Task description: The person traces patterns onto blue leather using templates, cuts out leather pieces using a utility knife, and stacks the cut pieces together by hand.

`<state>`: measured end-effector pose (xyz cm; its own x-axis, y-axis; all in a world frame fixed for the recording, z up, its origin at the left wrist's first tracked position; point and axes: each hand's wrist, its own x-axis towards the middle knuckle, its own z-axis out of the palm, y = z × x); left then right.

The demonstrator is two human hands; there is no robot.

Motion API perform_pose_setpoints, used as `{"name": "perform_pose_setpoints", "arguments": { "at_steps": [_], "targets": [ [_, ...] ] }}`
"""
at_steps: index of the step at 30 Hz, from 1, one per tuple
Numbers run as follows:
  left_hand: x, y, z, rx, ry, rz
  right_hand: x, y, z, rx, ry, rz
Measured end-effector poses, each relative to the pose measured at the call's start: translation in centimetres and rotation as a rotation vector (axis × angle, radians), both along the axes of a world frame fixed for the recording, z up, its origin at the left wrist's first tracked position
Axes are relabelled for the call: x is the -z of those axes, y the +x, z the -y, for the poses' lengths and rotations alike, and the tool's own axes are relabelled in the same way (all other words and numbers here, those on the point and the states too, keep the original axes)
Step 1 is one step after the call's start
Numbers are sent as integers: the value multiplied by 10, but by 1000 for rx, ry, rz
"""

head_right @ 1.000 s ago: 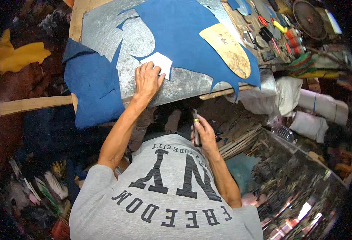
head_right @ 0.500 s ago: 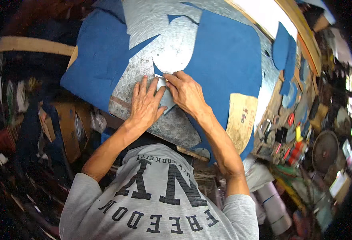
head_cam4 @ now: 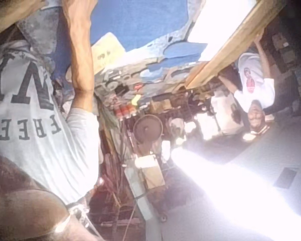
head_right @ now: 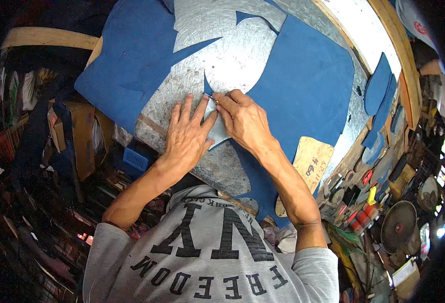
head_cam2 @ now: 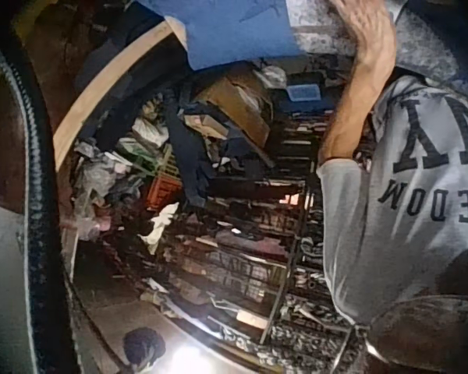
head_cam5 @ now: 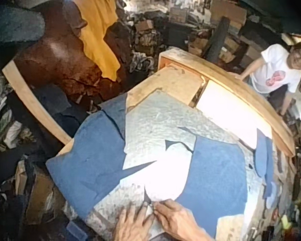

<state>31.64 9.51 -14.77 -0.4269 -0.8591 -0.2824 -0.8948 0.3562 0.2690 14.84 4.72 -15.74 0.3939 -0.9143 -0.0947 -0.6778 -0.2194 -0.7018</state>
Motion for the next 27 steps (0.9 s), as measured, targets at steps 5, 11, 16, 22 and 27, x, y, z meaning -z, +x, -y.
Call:
{"name": "perform_pose_setpoints", "arguments": {
  "at_steps": [5,11,16,22,27],
  "targets": [
    [1,-1,1,-5,4,21,1,3,-2,-6,6,-46],
    [-3,-3,4,28,14,77,-2,1,-1,-42,8,-100],
    [-8,-5,10,43,37,58,-16,-18,0,-68,66,-167],
    [-2,-13,10,104,-20,132,-17,-45,0,-79,117,-185],
    [-1,-19,11,129,-16,157,-11,-54,-3,-91,39,-152]
  ]
}}
